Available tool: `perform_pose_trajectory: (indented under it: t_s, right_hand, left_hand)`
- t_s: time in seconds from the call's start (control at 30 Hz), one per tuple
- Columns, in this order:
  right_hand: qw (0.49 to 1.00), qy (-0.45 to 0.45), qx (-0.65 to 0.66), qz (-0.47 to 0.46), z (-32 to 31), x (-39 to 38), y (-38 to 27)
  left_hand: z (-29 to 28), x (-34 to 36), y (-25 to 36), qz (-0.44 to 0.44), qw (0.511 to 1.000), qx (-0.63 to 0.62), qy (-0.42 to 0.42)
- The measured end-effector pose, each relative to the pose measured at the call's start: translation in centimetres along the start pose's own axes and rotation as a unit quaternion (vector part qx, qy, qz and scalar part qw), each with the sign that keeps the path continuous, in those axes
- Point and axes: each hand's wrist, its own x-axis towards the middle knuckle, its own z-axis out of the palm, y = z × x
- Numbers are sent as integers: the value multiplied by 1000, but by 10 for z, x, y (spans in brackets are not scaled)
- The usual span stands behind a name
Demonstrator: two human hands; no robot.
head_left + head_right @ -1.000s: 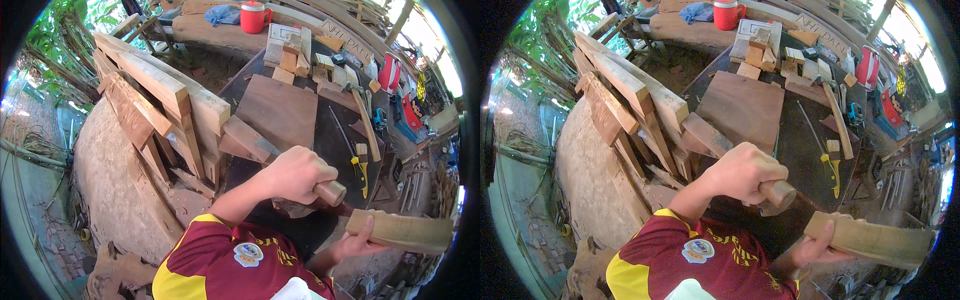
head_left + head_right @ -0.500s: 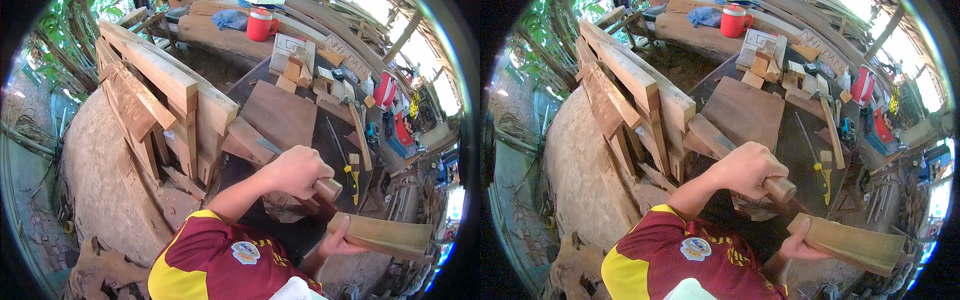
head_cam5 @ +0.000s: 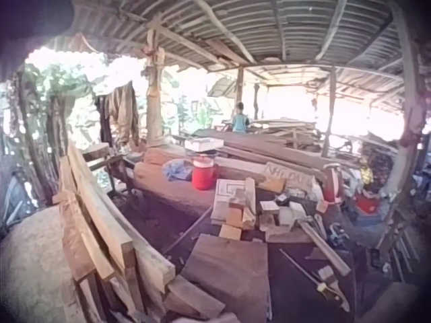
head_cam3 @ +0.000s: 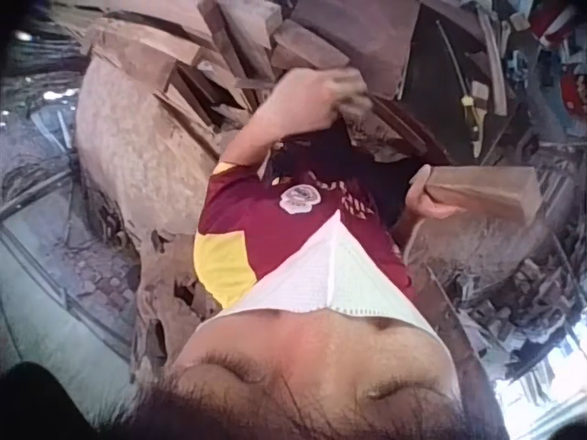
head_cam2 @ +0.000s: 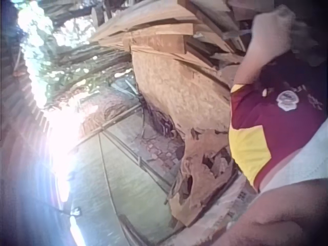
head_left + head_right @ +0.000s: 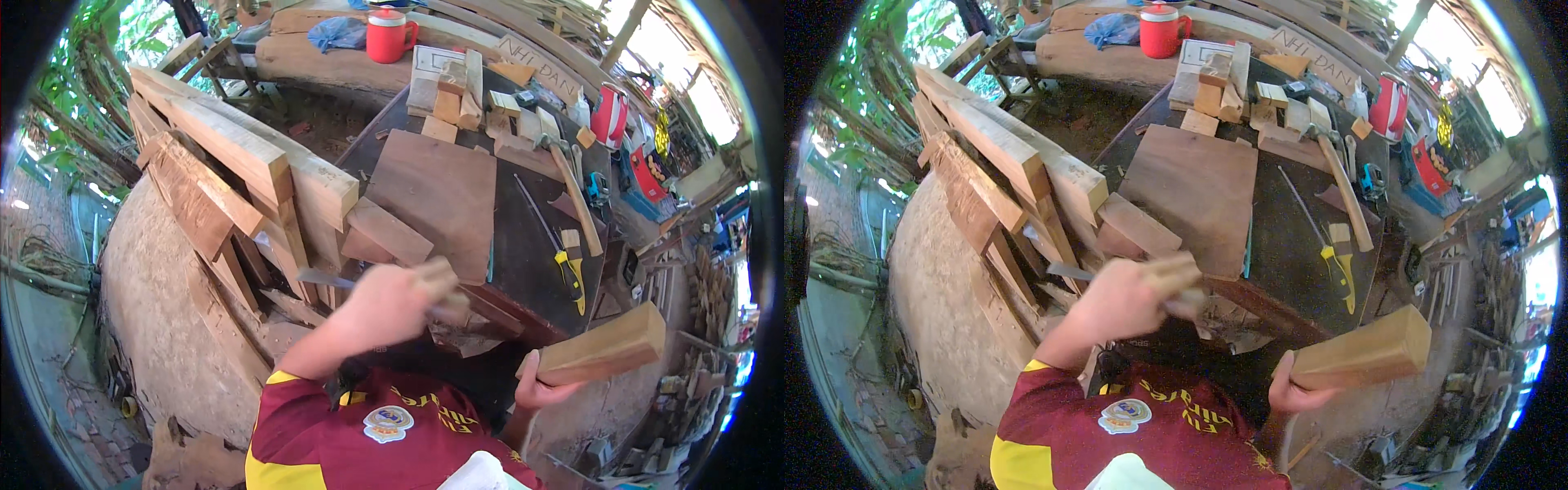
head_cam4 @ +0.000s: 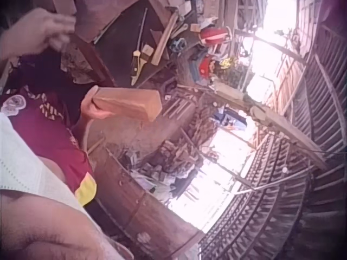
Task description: The person marks a rectangular wooden block with a pen, then uses a chisel and a wooden mallet to carve and shape the block. They repeatedly strike the chisel to remove wood shavings and refine the block's edges.
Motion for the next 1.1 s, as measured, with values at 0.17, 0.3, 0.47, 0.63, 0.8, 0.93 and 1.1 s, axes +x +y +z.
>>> perform_pose_trajectory:
  t_s: [0.17,0.3,0.47,0.63,0.8,0.93,1.1]
  right_hand:
    - [998,-34,-46,40,-2,-2,-1]
    - [998,4,-39,47,2,-5,3]
    - [992,13,17,122,4,3,-4]
    - [994,-2,23,107,6,3,7]
    - [996,-20,21,78,8,-1,10]
    - [996,-17,31,82,7,-8,22]
    - [991,-11,48,127,8,-3,13]
  left_hand:
    - [6,4,-38,-104,990,85,35]
    - [21,23,-37,-125,986,84,69]
    - [38,41,-31,-188,973,46,129]
    - [44,50,-32,-215,966,71,126]
    - [39,49,-37,-213,966,92,111]
    - [38,51,-36,-230,962,94,117]
    - [38,55,-37,-236,958,105,124]
